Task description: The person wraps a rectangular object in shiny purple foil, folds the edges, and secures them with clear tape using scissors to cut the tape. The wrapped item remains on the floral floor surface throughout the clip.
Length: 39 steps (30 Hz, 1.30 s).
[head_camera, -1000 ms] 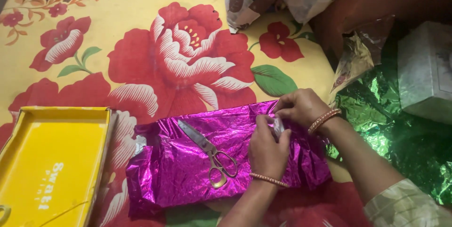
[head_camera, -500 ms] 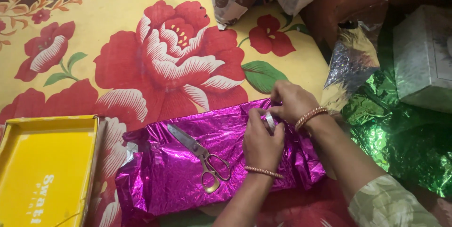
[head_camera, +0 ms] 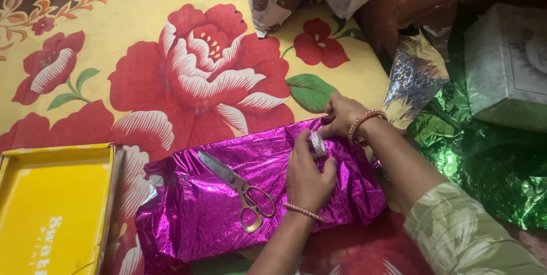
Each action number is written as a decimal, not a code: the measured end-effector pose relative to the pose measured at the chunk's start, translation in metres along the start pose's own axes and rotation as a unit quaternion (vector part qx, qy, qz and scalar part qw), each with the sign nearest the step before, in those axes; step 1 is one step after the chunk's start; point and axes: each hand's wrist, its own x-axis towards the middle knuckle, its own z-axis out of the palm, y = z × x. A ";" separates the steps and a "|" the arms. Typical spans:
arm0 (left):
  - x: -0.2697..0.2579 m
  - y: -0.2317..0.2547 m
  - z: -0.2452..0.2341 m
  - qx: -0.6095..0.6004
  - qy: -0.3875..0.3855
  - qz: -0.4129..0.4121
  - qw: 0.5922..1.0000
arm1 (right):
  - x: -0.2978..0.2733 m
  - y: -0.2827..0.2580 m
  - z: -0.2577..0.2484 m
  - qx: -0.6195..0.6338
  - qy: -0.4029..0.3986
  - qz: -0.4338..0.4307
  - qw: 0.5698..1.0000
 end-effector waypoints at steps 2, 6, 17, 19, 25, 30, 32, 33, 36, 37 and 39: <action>0.002 -0.004 0.001 0.021 0.005 0.012 1.000 | 0.001 0.003 0.002 0.002 0.000 0.000 1.000; 0.008 -0.008 0.000 0.064 0.007 0.043 0.997 | 0.001 0.002 0.000 0.006 -0.007 0.003 1.000; 0.003 0.008 -0.014 0.040 -0.013 0.000 0.999 | -0.009 0.000 -0.004 0.037 -0.016 -0.009 0.999; 0.002 0.012 -0.017 0.070 -0.018 0.013 0.997 | -0.010 0.001 -0.004 0.033 -0.023 -0.001 0.999; 0.004 0.015 -0.024 0.084 -0.045 0.120 0.988 | -0.003 0.011 0.003 0.074 -0.011 -0.012 0.997; 0.017 0.018 -0.032 0.159 -0.120 0.159 0.967 | 0.008 0.018 0.009 0.050 -0.005 0.001 0.999; 0.021 0.020 -0.033 0.197 -0.137 0.152 0.959 | 0.009 0.021 0.011 0.049 -0.003 0.009 0.999; 0.023 0.021 -0.033 0.212 -0.136 0.142 0.957 | 0.009 0.020 0.011 0.045 -0.002 0.014 0.999; 0.025 0.024 -0.037 0.210 -0.140 0.145 0.957 | 0.006 0.016 0.007 0.050 0.018 0.012 0.999; 0.020 0.023 -0.037 0.200 -0.145 0.149 0.958 | 0.001 0.016 0.009 0.053 0.023 0.011 0.998; 0.015 0.021 -0.037 0.208 -0.130 0.162 0.956 | -0.008 0.011 0.010 0.040 0.052 0.003 0.998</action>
